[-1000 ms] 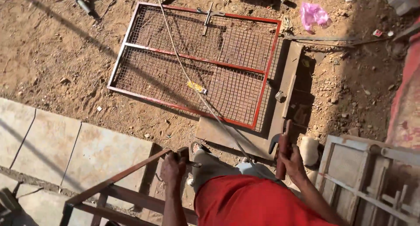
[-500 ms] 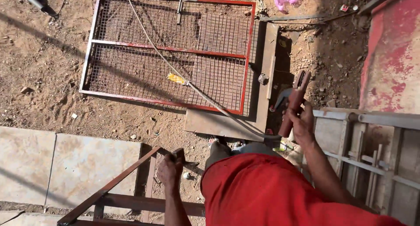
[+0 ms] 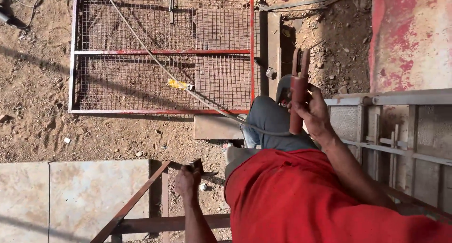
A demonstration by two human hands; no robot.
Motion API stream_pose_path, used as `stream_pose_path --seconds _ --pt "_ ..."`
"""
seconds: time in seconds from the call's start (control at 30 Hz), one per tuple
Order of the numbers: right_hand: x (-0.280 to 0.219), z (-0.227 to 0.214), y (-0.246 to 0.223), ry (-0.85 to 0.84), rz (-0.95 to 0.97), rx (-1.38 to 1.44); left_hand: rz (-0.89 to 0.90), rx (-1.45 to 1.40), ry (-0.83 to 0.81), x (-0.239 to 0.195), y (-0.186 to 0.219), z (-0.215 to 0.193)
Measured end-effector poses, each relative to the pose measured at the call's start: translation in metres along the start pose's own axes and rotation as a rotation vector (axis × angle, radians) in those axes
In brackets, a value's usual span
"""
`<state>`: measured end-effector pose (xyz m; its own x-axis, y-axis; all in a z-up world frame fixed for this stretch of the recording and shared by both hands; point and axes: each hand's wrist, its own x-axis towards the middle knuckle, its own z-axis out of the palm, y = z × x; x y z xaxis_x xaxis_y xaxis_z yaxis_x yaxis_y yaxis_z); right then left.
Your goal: Measuring and fitting metal brackets and frame components for a gate fabrication task.
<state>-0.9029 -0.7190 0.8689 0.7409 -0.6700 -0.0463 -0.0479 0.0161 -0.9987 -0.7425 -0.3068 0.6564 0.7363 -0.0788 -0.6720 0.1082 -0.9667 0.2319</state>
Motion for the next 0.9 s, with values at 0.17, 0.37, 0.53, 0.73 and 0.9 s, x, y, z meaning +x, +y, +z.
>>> stream_pose_path --seconds 0.17,0.37,0.53,0.73,0.9 --pt "0.009 0.007 0.004 -0.016 0.035 0.056 0.025 -0.035 -0.01 0.009 -0.009 0.013" --pt "0.017 0.003 -0.005 -0.04 0.03 0.013 0.031 -0.024 -0.016 0.005 -0.002 0.004" --pt "0.039 -0.017 -0.002 0.006 0.035 -0.04 -0.04 0.035 -0.107 0.019 0.022 -0.007" --pt "0.098 -0.053 0.02 0.069 0.046 0.013 0.113 0.101 -0.055 0.034 0.061 -0.006" --pt "0.165 -0.094 0.076 0.091 0.041 -0.041 0.188 0.081 0.021 0.029 0.087 0.0"
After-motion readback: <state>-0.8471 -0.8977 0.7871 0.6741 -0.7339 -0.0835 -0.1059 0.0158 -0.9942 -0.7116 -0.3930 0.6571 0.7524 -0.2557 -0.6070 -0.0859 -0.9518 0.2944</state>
